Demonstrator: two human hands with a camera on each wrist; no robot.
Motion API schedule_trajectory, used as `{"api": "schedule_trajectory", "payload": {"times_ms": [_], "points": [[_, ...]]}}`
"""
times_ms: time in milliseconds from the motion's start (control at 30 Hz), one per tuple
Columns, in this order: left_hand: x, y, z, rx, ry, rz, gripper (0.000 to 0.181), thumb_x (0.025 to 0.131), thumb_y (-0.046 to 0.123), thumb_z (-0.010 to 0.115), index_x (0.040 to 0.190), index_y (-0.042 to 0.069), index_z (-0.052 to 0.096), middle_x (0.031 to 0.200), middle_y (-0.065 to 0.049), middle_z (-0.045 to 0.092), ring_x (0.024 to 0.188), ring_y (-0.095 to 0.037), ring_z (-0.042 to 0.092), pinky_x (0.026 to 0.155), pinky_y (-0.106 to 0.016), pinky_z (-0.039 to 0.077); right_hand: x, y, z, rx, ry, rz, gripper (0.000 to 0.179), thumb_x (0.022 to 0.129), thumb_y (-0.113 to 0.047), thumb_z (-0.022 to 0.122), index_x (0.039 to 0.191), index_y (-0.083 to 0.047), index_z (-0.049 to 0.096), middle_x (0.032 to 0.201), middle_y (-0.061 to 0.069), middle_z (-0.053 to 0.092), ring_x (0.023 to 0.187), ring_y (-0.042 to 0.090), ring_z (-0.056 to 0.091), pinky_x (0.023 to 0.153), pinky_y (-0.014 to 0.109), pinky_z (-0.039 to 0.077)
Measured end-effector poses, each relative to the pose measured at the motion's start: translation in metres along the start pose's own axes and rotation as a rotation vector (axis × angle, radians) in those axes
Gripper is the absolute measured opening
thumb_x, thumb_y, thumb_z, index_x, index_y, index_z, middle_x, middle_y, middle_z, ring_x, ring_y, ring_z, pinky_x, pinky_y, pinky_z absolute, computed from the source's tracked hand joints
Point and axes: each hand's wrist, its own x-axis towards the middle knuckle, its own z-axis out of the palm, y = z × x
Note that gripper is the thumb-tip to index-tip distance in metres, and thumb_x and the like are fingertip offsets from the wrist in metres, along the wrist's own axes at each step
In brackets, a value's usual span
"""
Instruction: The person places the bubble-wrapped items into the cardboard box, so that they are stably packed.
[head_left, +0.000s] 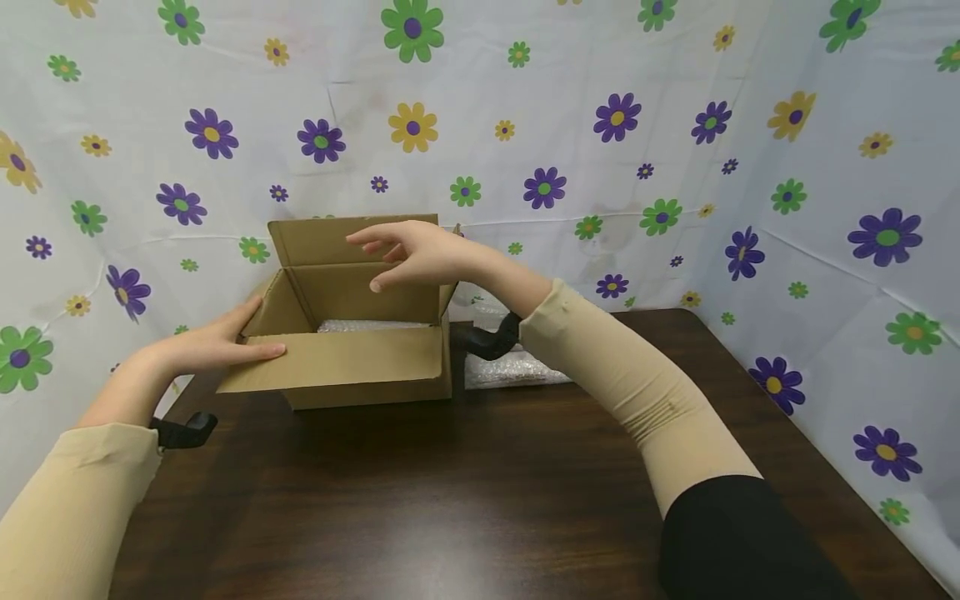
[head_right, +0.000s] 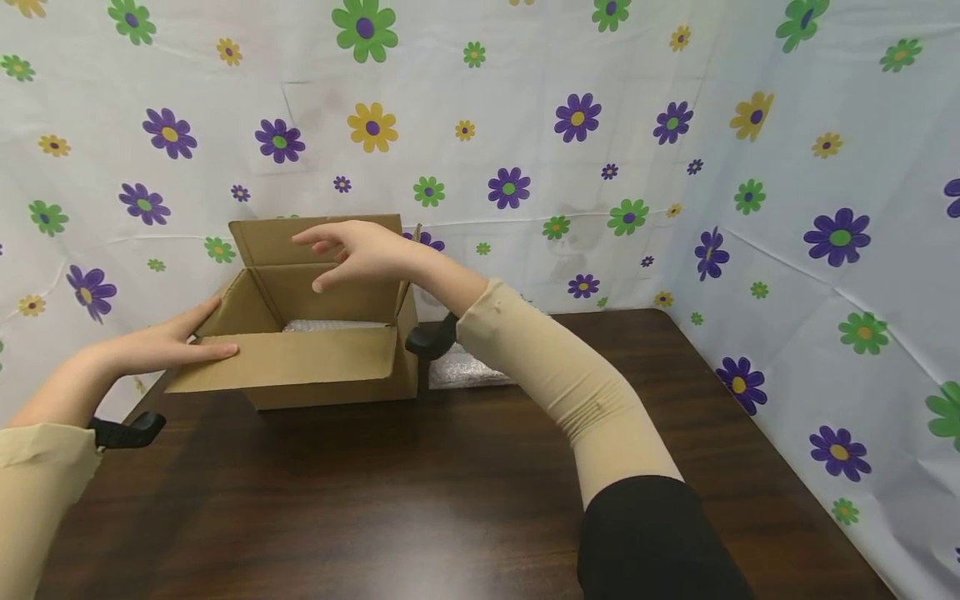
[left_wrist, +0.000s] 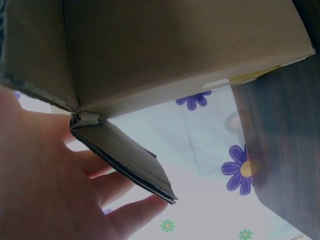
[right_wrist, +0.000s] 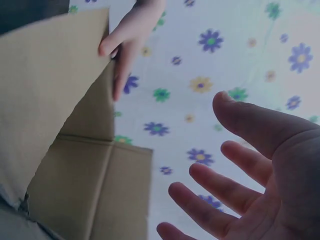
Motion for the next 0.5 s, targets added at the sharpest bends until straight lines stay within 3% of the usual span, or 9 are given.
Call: {"api": "schedule_trajectory", "payload": {"times_ms": [200, 500], "points": [[0.001, 0.000, 0.000, -0.010, -0.007, 0.002, 0.104, 0.092, 0.041, 0.061, 0.151, -0.002, -0.013, 0.153, -0.037, -0.008, 0.138, -0.057, -0.004, 0.102, -0.074, 0.009, -0.047, -0.006, -0.009, 0.029, 0.058, -0.098, 0.064, 0.089, -0.022, 0.073, 0.146, -0.018, 0.045, 0.139, 0.000, 0.052, 0.119, 0.014, 0.054, 0.099, 0.028, 0.044], [0.003, -0.002, -0.001, -0.002, -0.023, -0.009, 0.103, 0.094, 0.042, 0.060, 0.151, -0.001, -0.014, 0.153, -0.037, -0.009, 0.138, -0.057, -0.004, 0.101, -0.074, 0.010, -0.109, 0.009, -0.015, 0.088, 0.130, -0.121, 0.063, 0.089, -0.017, 0.072, 0.146, -0.013, 0.045, 0.138, 0.002, 0.054, 0.120, 0.014, 0.053, 0.101, 0.037, 0.043]]}}
